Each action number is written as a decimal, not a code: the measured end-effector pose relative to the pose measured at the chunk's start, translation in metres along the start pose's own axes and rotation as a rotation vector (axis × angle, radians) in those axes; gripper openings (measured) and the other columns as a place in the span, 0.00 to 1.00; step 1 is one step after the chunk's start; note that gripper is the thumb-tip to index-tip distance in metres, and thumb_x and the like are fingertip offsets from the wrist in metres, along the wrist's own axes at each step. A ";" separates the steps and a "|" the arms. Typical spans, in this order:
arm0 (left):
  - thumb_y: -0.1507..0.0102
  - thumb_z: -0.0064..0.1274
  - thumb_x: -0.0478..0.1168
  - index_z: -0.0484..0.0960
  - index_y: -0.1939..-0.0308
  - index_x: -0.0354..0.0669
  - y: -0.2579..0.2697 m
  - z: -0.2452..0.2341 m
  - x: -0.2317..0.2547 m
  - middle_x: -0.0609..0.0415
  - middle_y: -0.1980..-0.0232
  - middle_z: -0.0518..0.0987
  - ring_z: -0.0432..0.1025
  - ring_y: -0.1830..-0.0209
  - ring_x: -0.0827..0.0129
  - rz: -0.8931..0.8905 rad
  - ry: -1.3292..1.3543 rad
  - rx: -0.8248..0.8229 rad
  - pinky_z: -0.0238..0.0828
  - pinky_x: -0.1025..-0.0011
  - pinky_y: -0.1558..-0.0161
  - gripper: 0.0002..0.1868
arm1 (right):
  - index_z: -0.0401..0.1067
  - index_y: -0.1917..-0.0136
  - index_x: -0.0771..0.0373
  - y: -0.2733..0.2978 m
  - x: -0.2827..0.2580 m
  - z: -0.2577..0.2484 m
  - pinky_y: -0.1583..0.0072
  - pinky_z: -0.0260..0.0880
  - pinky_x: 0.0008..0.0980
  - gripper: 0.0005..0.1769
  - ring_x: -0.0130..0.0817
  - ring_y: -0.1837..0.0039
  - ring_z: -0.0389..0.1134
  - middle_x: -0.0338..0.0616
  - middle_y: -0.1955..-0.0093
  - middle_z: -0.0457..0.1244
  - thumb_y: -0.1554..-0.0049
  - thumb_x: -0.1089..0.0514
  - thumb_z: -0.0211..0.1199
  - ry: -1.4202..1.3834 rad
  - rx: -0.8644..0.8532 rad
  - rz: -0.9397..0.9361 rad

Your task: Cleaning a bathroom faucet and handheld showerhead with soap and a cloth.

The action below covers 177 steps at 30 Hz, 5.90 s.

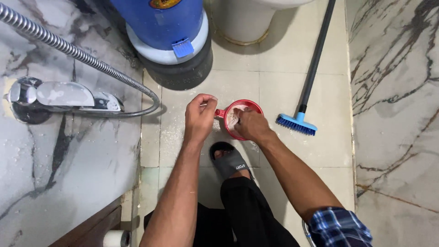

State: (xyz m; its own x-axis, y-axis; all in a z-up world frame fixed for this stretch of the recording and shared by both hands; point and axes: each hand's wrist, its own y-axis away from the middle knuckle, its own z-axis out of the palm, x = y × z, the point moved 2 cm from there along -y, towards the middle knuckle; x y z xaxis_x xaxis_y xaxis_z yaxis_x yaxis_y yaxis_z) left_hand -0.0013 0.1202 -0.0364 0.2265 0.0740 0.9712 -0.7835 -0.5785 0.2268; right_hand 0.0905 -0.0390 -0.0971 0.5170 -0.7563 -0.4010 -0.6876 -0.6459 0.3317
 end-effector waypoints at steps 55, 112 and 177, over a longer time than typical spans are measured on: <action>0.37 0.44 0.61 0.78 0.38 0.42 -0.025 0.061 -0.079 0.49 0.42 0.78 0.71 0.47 0.63 -0.645 0.149 -0.062 0.62 0.62 0.46 0.33 | 0.78 0.50 0.67 -0.036 0.048 0.112 0.39 0.72 0.49 0.13 0.54 0.42 0.73 0.64 0.48 0.70 0.46 0.60 0.60 0.091 -0.194 -0.024; 0.36 0.52 0.48 0.82 0.59 0.49 0.000 0.106 -0.047 0.64 0.61 0.79 0.70 0.62 0.78 -0.381 -0.046 -0.168 0.64 0.73 0.60 0.10 | 0.78 0.42 0.50 0.414 0.218 0.043 0.24 0.57 0.47 0.19 0.42 0.25 0.59 0.40 0.26 0.60 0.49 0.56 0.70 -0.038 -0.259 0.499; 0.42 0.49 0.73 0.66 0.28 0.46 -0.005 0.029 -0.019 0.42 0.28 0.70 0.68 0.30 0.42 -0.437 0.839 -0.500 0.70 0.33 0.39 0.48 | 0.82 0.44 0.64 0.074 0.037 -0.025 0.48 0.75 0.37 0.25 0.48 0.43 0.71 0.63 0.43 0.69 0.58 0.69 0.69 -0.364 0.346 -0.456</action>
State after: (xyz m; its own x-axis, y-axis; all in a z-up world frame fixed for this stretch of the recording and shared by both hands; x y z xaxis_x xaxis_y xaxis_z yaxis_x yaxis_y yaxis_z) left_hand 0.0148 0.0985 -0.0585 0.2235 0.8395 0.4953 -0.9222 0.0175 0.3864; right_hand 0.0717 -0.1172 -0.0666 0.6311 -0.2936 -0.7180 -0.5965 -0.7754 -0.2073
